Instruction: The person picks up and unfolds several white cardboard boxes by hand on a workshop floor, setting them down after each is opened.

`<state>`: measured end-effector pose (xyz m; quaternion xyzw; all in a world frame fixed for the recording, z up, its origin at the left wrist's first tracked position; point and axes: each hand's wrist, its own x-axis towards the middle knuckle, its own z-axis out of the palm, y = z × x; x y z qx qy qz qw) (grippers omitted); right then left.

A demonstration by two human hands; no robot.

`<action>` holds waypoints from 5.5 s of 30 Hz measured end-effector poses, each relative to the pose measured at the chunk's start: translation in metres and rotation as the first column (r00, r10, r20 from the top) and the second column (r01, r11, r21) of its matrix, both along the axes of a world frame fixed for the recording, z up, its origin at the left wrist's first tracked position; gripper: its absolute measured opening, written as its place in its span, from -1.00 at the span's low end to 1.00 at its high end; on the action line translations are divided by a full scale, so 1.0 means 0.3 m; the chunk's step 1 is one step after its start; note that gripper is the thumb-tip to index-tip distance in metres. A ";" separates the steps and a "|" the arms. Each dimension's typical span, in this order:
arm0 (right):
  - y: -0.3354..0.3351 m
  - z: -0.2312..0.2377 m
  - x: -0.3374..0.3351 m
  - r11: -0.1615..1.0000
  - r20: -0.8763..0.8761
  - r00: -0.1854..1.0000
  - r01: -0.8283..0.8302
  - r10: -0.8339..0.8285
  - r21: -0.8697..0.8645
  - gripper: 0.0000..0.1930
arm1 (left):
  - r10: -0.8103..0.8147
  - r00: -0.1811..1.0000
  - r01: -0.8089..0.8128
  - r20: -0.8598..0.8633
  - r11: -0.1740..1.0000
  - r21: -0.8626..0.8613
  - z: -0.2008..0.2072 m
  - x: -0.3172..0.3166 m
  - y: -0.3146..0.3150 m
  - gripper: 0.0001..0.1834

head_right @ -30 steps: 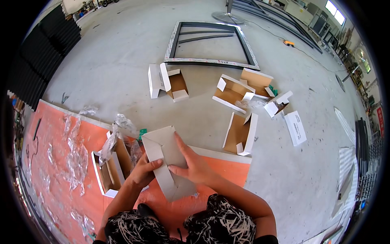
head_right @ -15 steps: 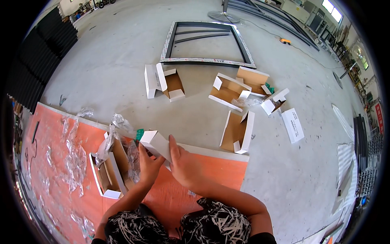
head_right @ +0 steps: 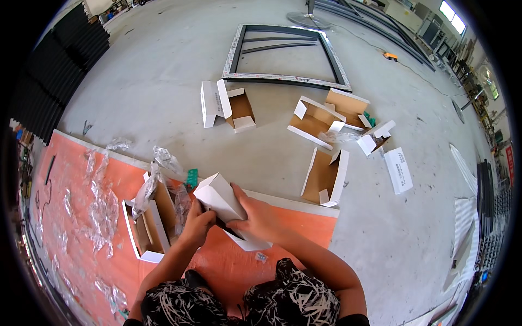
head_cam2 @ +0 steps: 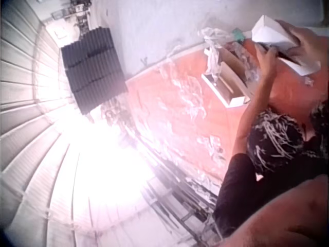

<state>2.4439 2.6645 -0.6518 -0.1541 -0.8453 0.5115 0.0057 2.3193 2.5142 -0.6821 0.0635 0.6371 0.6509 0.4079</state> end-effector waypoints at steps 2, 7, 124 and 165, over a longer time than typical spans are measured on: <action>0.022 0.015 -0.005 0.999 0.004 1.000 -0.020 0.020 -0.026 -0.03 | -0.071 0.997 0.072 -0.024 0.997 0.031 0.020 -0.011 -0.014 -0.57; 0.041 0.054 -0.004 0.989 -0.078 0.995 0.051 -0.063 -0.140 -0.08 | -0.111 0.967 0.115 -0.228 0.993 0.003 0.045 -0.021 -0.025 -0.56; 0.062 0.008 0.024 0.429 0.225 0.892 0.394 -0.392 -0.813 -0.51 | -0.382 0.841 0.261 0.383 0.906 0.332 0.090 -0.115 -0.153 -0.25; -0.212 -0.028 -0.079 0.862 0.003 0.919 0.371 -0.394 -0.344 -0.67 | 0.019 0.870 -0.075 -0.493 0.993 -0.093 0.071 -0.065 -0.187 -0.57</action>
